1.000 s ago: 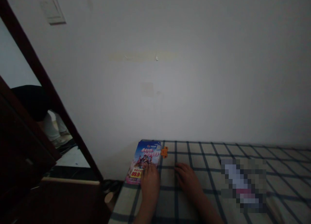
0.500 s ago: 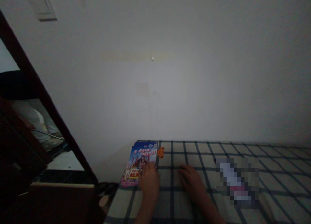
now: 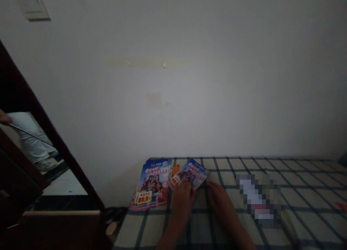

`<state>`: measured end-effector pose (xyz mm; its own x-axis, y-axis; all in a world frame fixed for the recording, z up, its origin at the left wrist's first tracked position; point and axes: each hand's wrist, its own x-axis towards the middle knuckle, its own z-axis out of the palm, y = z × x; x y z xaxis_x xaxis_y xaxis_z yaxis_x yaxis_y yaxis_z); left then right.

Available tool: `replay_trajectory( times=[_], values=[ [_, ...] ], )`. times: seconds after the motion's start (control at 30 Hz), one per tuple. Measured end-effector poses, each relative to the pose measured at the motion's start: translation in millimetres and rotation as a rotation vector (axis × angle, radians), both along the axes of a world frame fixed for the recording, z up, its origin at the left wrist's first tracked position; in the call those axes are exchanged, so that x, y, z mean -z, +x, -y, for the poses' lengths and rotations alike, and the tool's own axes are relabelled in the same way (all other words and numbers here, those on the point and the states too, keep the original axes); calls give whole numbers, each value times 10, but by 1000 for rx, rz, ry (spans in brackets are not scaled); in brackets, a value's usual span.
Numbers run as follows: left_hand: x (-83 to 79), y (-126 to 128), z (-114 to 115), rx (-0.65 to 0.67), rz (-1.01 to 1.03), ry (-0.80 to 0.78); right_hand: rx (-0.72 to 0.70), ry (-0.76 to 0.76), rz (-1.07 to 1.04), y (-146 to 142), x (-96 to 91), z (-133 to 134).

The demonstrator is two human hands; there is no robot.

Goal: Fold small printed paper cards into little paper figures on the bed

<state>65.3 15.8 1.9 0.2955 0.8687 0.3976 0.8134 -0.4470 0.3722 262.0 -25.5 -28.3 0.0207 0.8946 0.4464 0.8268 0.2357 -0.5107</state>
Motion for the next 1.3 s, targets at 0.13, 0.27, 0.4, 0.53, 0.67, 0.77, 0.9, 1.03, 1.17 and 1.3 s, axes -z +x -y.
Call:
replay_trajectory(
  times=[0.13,0.27,0.4,0.53,0.67,0.77,0.9,1.03,1.17,1.3],
  values=[
    [-9,49,-102,197,95,-70,53,31,48,115,51,-25],
    [-6,2,-243,287,200,-110,51,8,178,182,51,-66],
    [54,-73,-318,354,234,-121,23,-26,284,182,52,-103],
    [111,-89,-302,291,100,-70,33,-44,299,154,57,-126],
    [95,-72,-242,128,-70,-9,55,-48,280,146,73,-192],
    [42,-81,-191,133,-92,10,105,-61,271,161,88,-272],
    [-25,-113,-143,185,-82,19,136,-59,290,177,81,-351],
    [-30,-128,-137,212,-80,-20,129,-24,309,171,24,-343],
    [14,-124,-156,285,-114,-60,58,-92,301,174,-40,-305],
    [33,-111,-149,299,-113,-62,49,-133,292,186,-42,-289]
  ],
)
